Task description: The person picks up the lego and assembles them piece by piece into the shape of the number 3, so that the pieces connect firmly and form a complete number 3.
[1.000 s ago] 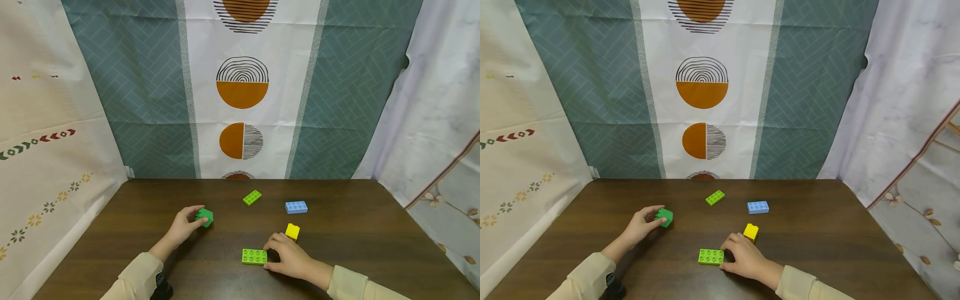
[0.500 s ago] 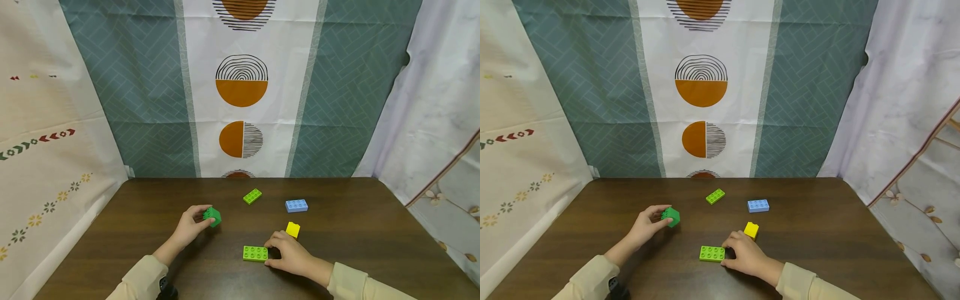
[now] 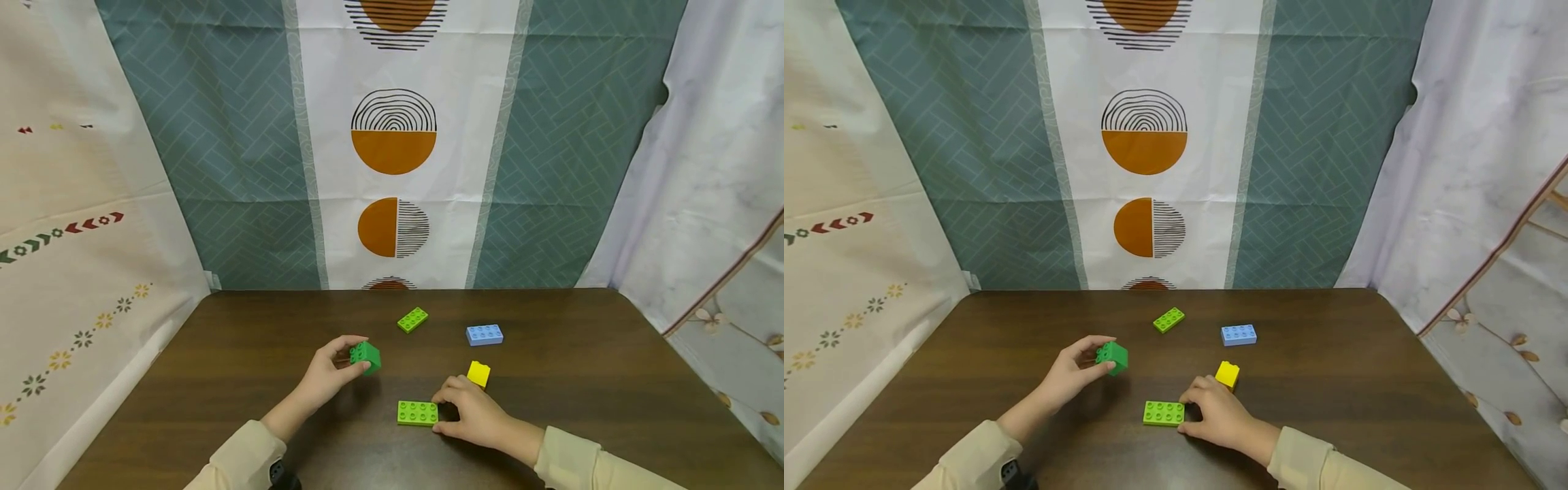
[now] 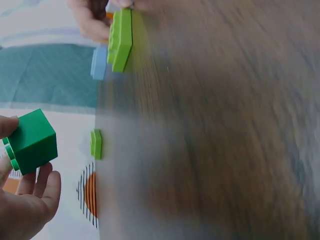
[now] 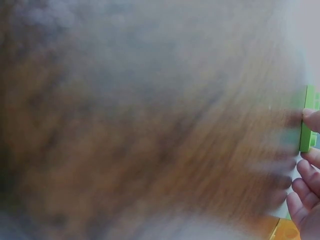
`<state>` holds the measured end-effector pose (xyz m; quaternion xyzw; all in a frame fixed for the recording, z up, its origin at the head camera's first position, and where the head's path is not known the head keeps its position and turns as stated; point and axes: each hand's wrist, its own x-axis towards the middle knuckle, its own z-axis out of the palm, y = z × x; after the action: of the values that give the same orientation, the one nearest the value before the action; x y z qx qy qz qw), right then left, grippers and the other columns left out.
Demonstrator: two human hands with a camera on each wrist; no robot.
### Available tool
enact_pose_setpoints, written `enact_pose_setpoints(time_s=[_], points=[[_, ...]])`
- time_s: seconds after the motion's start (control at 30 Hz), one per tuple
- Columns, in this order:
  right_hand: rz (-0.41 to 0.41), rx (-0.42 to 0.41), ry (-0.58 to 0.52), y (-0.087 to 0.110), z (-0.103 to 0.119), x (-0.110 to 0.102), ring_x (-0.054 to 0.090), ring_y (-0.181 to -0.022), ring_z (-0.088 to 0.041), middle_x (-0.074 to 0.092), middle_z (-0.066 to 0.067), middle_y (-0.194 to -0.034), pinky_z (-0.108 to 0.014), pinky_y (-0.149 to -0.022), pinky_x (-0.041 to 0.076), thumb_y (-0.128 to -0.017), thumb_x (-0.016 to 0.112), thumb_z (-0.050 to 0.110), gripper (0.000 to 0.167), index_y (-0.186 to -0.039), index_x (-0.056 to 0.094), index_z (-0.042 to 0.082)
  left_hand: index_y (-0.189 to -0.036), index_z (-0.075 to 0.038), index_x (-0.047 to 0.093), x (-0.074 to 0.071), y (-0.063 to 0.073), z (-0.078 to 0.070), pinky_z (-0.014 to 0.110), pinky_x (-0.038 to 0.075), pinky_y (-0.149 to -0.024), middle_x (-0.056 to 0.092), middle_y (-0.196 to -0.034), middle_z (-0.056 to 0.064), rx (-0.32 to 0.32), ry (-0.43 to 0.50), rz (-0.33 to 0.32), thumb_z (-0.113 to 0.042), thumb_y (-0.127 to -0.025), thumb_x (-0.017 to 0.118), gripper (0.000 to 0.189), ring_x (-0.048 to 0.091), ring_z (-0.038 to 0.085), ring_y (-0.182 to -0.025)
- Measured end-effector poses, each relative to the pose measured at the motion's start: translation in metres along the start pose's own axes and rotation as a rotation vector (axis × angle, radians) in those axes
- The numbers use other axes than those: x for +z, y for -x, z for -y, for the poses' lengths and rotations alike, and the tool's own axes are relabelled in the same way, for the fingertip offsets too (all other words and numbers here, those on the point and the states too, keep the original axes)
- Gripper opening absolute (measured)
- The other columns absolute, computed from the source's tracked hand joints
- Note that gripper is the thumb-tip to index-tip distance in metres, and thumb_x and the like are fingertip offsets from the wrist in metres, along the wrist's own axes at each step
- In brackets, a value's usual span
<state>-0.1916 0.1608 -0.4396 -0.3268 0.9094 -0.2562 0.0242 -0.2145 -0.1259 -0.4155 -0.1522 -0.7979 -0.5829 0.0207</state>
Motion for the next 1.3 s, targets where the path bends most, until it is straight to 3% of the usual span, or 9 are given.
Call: enact_pose_setpoints(time_s=[0.23, 0.63, 0.93, 1.07, 1.3], points=[[-0.002, 0.002, -0.001, 0.0, 0.0, 0.0, 0.045, -0.086, -0.006, 0.058, 0.005, -0.097, -0.022, -0.071, 0.044, -0.079, 0.078, 0.028, 0.031, -0.103, 0.069, 0.011, -0.123, -0.003, 0.059, 0.011, 0.004, -0.009, 0.027, 0.052, -0.081, 0.059, -0.109, 0.017, 0.062, -0.039, 0.053, -0.006, -0.083, 0.071, 0.042, 0.061, 0.023, -0.095], [-0.01, 0.001, -0.017, 0.0, 0.0, 0.001, 0.044, -0.085, -0.006, 0.057, 0.006, -0.094, -0.021, -0.071, 0.042, -0.078, 0.078, 0.029, 0.032, -0.102, 0.07, 0.01, -0.115, 0.0, 0.059, 0.03, 0.012, -0.018, 0.023, 0.052, -0.078, 0.065, -0.105, 0.015, 0.062, -0.026, 0.178, -0.012, -0.084, 0.072, 0.036, 0.064, 0.024, -0.092], [-0.018, 0.002, -0.007, 0.002, -0.001, -0.001, 0.043, -0.084, -0.005, 0.057, 0.006, -0.094, -0.021, -0.071, 0.042, -0.078, 0.078, 0.029, 0.03, -0.101, 0.07, 0.012, -0.109, -0.006, 0.064, 0.048, 0.011, -0.018, 0.03, 0.051, -0.083, 0.063, -0.105, 0.008, 0.144, -0.101, 0.203, -0.014, -0.081, 0.075, 0.032, 0.061, 0.018, -0.094], [-0.027, -0.021, -0.008, 0.002, -0.001, -0.001, 0.043, -0.084, -0.006, 0.057, 0.006, -0.093, -0.022, -0.07, 0.042, -0.079, 0.077, 0.031, 0.03, -0.1, 0.069, 0.011, -0.109, -0.008, 0.064, 0.054, 0.011, -0.016, 0.036, 0.052, -0.083, 0.062, -0.104, 0.006, 0.138, -0.115, 0.235, -0.014, -0.081, 0.076, 0.031, 0.059, 0.016, -0.092], [-0.024, -0.02, -0.03, 0.002, -0.003, 0.001, 0.044, -0.085, -0.007, 0.057, 0.005, -0.094, -0.022, -0.072, 0.042, -0.08, 0.077, 0.031, 0.031, -0.102, 0.07, 0.011, -0.11, -0.007, 0.064, 0.062, 0.01, -0.013, 0.031, 0.053, -0.077, 0.061, -0.102, 0.006, 0.162, -0.138, 0.272, -0.014, -0.081, 0.076, 0.032, 0.057, 0.009, -0.088]])
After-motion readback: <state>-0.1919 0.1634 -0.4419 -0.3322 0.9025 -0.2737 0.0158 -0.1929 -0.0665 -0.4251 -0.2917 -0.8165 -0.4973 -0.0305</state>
